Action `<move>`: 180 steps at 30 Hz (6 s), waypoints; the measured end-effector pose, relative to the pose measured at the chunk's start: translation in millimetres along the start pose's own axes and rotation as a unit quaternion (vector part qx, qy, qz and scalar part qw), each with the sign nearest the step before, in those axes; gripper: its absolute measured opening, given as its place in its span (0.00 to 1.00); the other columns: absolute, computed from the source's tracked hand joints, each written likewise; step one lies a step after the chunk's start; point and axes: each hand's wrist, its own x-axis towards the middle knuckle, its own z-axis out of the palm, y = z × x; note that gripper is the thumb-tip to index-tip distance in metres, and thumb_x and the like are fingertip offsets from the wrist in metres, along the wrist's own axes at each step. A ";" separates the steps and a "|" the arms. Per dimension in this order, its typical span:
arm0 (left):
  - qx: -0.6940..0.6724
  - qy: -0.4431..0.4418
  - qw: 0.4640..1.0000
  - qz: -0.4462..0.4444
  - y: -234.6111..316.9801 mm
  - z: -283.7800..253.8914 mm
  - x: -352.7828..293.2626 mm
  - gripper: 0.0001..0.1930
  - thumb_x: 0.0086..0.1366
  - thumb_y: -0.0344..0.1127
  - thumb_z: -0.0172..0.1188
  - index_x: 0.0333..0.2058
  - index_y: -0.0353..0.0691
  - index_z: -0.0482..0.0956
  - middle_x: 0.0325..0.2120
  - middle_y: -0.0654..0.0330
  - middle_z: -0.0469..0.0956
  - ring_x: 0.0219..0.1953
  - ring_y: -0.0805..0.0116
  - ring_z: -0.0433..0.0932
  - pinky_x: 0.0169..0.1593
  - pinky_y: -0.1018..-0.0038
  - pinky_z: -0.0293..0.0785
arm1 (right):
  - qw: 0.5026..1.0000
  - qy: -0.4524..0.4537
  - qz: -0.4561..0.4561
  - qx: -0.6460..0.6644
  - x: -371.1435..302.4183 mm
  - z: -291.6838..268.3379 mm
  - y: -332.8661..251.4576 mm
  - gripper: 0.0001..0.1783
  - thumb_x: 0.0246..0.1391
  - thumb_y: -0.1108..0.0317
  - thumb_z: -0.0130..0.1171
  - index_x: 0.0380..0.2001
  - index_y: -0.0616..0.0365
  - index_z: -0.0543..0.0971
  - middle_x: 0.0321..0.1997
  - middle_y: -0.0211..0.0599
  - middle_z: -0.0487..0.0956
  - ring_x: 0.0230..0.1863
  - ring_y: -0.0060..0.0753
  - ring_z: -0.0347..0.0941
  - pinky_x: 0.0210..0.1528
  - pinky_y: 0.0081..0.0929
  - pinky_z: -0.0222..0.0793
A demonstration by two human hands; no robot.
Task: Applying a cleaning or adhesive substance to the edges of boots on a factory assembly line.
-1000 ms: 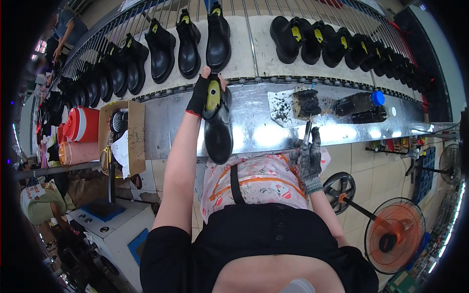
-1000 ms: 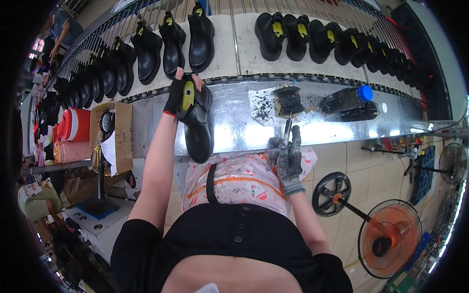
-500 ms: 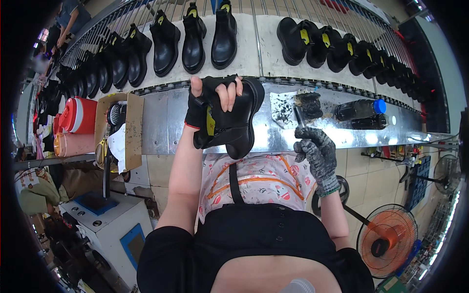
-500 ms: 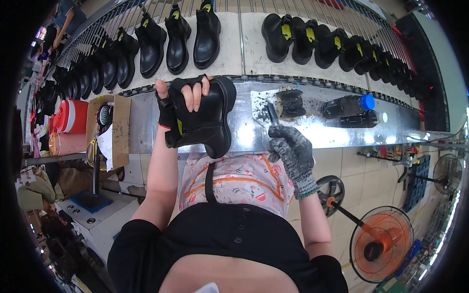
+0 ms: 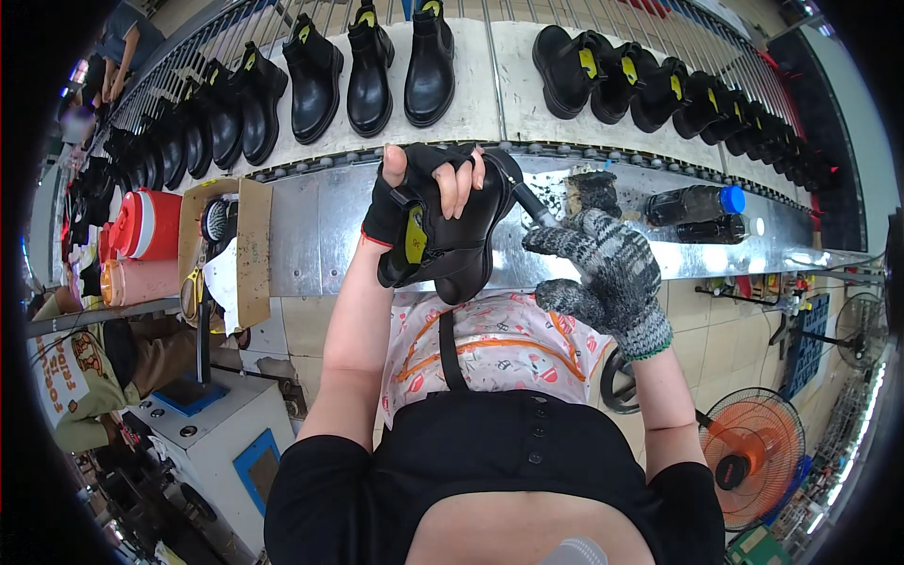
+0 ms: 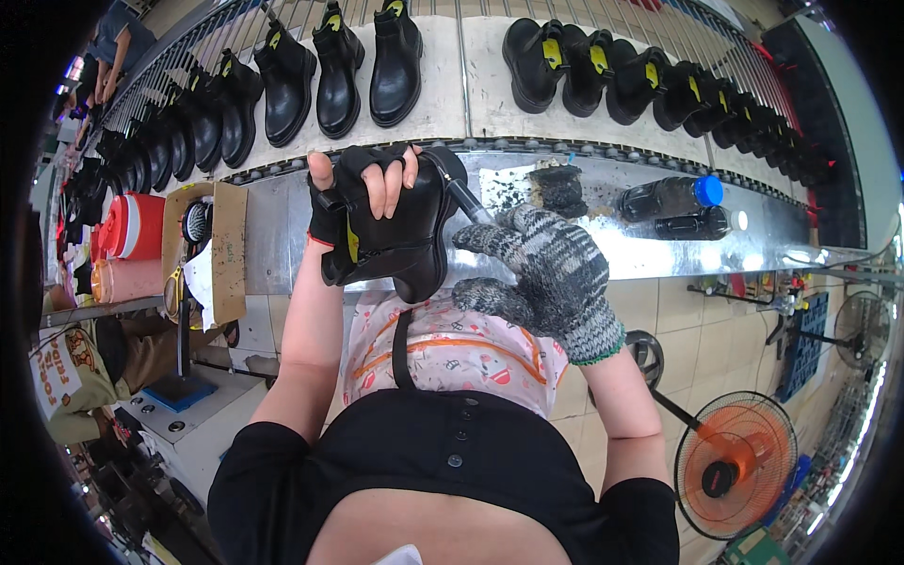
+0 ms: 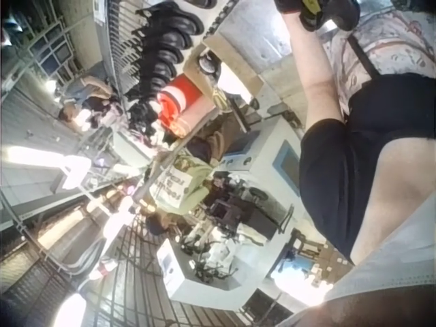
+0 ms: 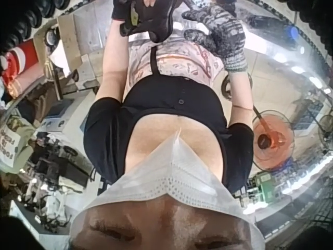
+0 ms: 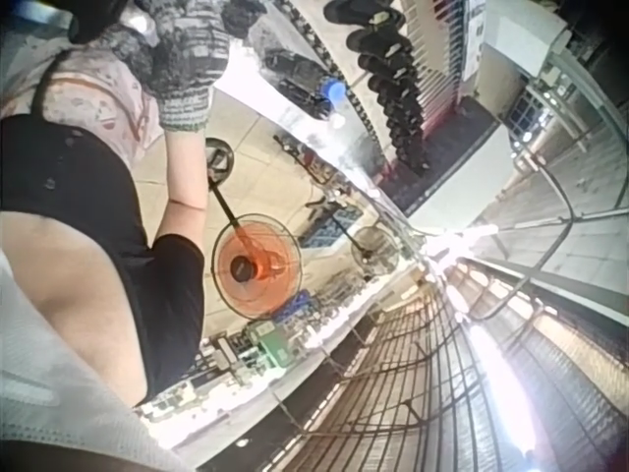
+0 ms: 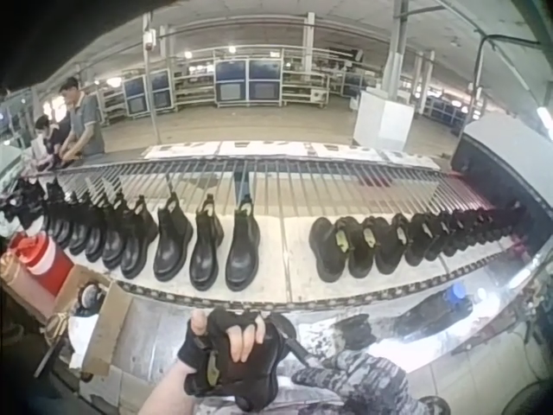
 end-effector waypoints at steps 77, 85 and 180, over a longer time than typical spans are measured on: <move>0.096 0.354 0.929 0.048 -25.0 -127.3 -41.2 0.46 0.58 0.76 0.24 0.19 0.34 0.74 0.18 0.54 0.74 0.25 0.60 0.71 0.45 0.66 0.67 | 0.917 -0.062 0.164 0.359 -51.8 137.1 35.4 0.12 0.54 0.67 0.49 0.30 0.58 0.81 0.33 0.37 0.82 0.33 0.31 0.78 0.38 0.25 0.73; 0.363 0.484 0.796 -0.004 -57.6 -141.0 -51.1 0.34 0.65 0.66 0.36 0.30 0.37 0.76 0.24 0.60 0.77 0.28 0.68 0.77 0.36 0.74 0.72 | 0.668 0.029 0.319 0.672 -62.4 153.1 47.6 0.36 0.58 0.39 0.43 0.36 0.68 0.78 0.34 0.42 0.81 0.35 0.28 0.77 0.41 0.23 0.74; -0.183 0.498 0.807 -0.257 -13.8 135.8 -60.5 0.19 0.63 0.37 0.53 0.48 0.31 0.66 0.39 0.50 0.76 0.38 0.59 0.80 0.42 0.73 0.80 | 0.911 0.044 0.240 0.333 -125.2 23.8 -5.3 0.30 0.51 0.41 0.47 0.29 0.60 0.80 0.29 0.35 0.80 0.29 0.30 0.76 0.32 0.25 0.70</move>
